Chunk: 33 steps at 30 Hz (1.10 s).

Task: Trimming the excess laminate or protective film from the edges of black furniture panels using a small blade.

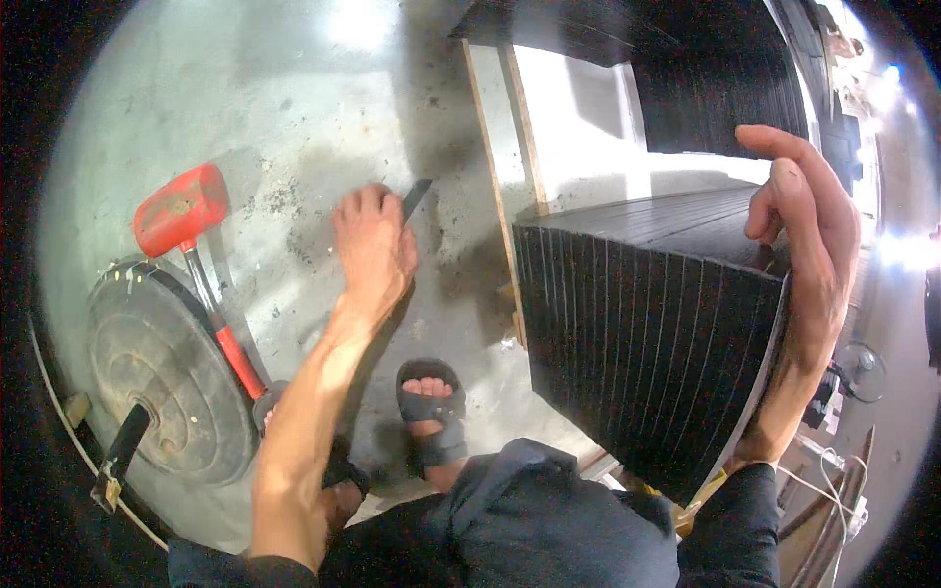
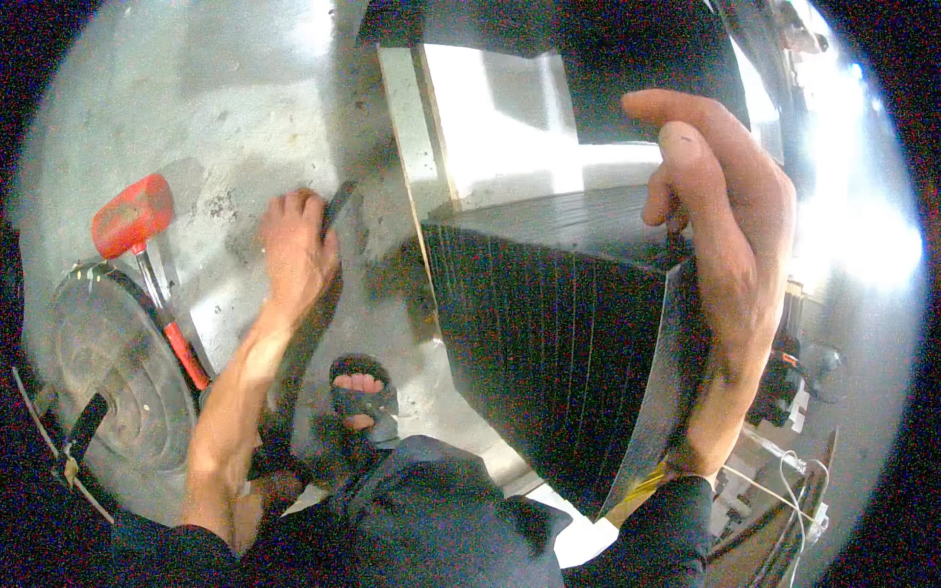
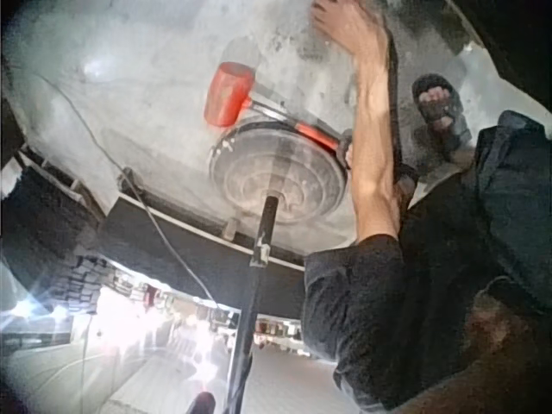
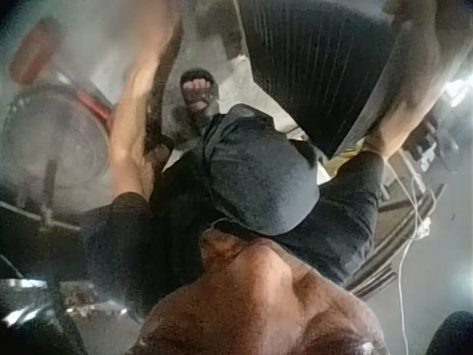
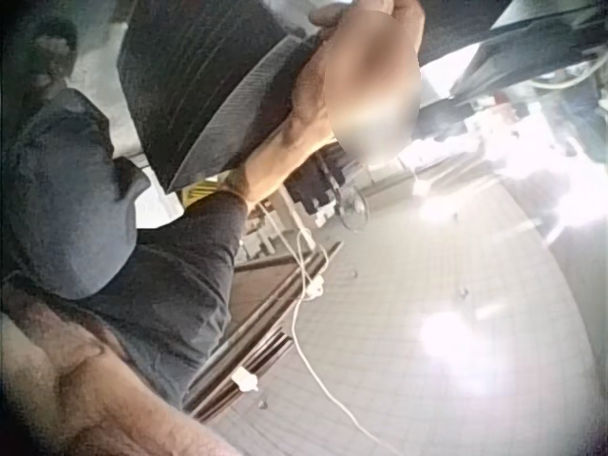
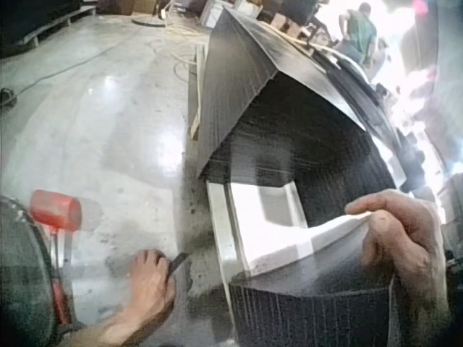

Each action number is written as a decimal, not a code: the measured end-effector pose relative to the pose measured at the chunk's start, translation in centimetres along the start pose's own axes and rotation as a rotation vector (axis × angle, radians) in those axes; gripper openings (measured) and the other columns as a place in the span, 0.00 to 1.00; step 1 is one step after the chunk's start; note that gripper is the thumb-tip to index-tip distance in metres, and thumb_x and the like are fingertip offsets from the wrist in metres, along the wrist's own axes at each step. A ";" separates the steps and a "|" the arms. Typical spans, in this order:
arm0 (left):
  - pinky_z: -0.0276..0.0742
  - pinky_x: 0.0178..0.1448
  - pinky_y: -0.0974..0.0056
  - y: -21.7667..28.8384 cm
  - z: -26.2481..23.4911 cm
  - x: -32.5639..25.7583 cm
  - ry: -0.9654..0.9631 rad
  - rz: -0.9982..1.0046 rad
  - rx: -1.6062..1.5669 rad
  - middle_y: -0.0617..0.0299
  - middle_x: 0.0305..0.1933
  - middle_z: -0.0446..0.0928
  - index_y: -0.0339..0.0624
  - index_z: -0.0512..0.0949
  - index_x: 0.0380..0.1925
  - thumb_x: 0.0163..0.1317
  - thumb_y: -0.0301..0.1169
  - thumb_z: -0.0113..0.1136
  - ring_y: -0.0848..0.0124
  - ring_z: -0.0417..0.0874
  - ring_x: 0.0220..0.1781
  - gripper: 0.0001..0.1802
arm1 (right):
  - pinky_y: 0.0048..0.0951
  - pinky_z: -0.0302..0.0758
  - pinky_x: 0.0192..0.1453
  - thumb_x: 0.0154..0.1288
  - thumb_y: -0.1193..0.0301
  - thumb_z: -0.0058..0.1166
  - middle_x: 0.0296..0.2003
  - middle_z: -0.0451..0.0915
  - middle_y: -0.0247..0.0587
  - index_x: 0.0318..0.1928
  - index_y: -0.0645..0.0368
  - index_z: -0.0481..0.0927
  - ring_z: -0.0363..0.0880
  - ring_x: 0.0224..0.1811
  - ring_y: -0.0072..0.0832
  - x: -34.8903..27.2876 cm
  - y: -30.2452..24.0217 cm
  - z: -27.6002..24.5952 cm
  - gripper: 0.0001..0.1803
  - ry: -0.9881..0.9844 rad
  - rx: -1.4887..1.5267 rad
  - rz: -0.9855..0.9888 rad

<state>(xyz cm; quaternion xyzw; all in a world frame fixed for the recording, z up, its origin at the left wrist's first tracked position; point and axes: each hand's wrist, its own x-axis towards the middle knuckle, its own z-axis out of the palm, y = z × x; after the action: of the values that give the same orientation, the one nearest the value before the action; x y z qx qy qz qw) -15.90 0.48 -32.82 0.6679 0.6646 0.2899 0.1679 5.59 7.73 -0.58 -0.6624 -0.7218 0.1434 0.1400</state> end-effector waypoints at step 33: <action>0.71 0.31 0.72 12.9 -4.5 2.4 -0.222 -0.416 -1.091 0.69 0.26 0.78 0.35 0.81 0.32 0.66 0.31 0.66 0.83 0.74 0.27 0.09 | 0.22 0.63 0.31 0.74 0.57 0.49 0.18 0.72 0.28 0.51 0.59 0.86 0.69 0.24 0.16 0.3 1.2 -0.4 0.21 -0.042 0.011 -0.036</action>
<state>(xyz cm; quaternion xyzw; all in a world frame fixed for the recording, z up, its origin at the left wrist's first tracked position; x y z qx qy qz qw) -8.59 1.39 -21.09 0.3673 0.5149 0.4793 0.6085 6.79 8.11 -0.71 -0.6452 -0.7357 0.1589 0.1311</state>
